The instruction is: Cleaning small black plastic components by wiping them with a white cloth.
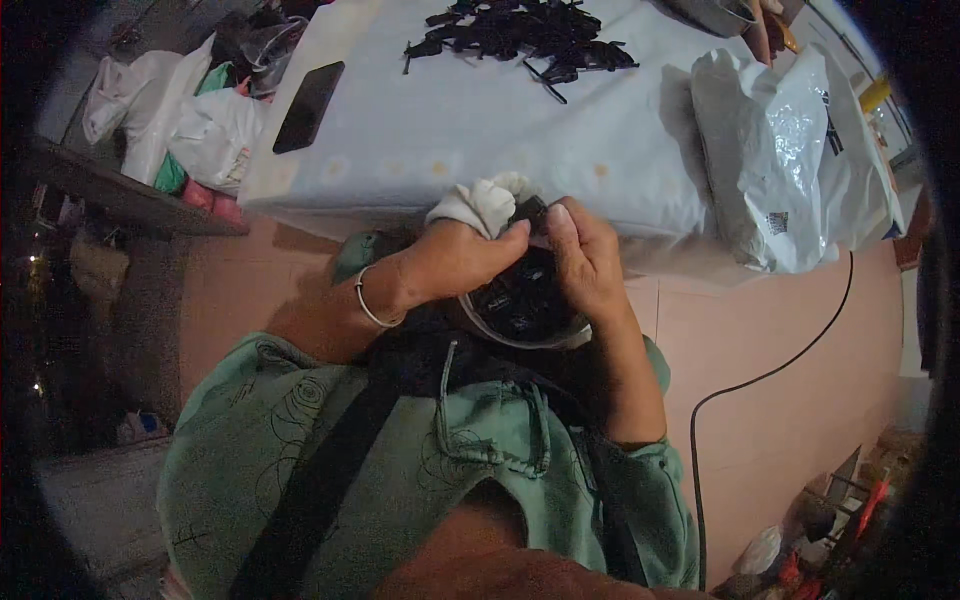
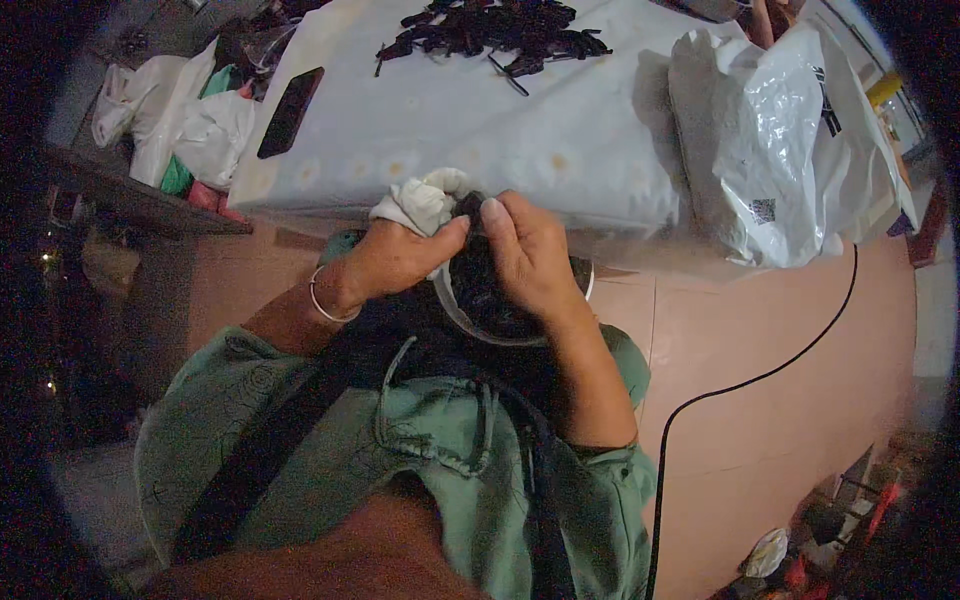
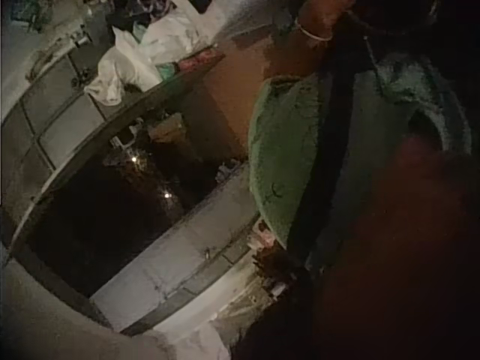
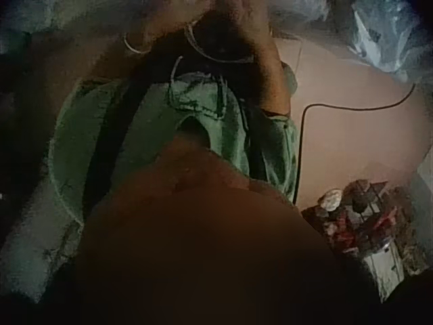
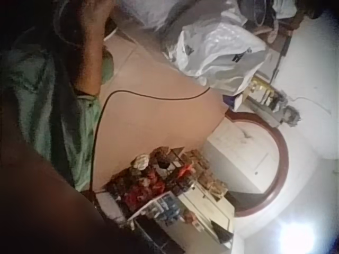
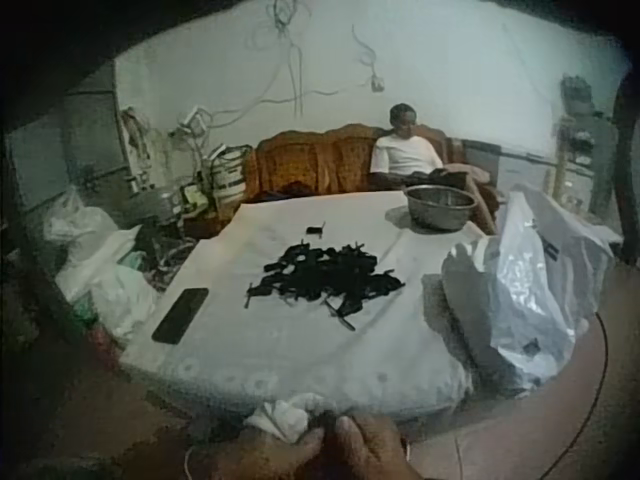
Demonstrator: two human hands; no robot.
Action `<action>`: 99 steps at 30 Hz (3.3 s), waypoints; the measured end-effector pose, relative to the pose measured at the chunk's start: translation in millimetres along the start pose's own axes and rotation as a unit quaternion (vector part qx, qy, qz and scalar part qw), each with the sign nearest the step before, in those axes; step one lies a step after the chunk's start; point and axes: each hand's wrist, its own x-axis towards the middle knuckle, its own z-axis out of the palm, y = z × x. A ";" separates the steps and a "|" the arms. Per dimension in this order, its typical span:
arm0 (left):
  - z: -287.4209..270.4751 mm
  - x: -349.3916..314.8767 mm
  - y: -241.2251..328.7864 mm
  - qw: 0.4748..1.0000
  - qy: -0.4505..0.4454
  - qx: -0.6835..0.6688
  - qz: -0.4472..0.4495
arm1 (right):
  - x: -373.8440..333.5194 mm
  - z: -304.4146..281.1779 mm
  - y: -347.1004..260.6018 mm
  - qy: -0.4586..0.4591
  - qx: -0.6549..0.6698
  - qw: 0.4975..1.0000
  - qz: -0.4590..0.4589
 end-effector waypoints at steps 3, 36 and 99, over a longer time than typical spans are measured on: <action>1.9 1.0 5.4 0.998 0.031 -0.061 -0.009 | -4.0 4.5 7.6 -0.028 -0.082 0.996 -0.004; -15.2 -2.4 13.7 0.982 -0.077 -0.148 -0.088 | -3.1 13.3 8.3 0.061 0.068 0.996 0.015; -15.6 24.6 5.9 0.832 -0.139 -0.497 -0.203 | 3.6 -2.2 11.1 0.059 0.107 0.992 0.009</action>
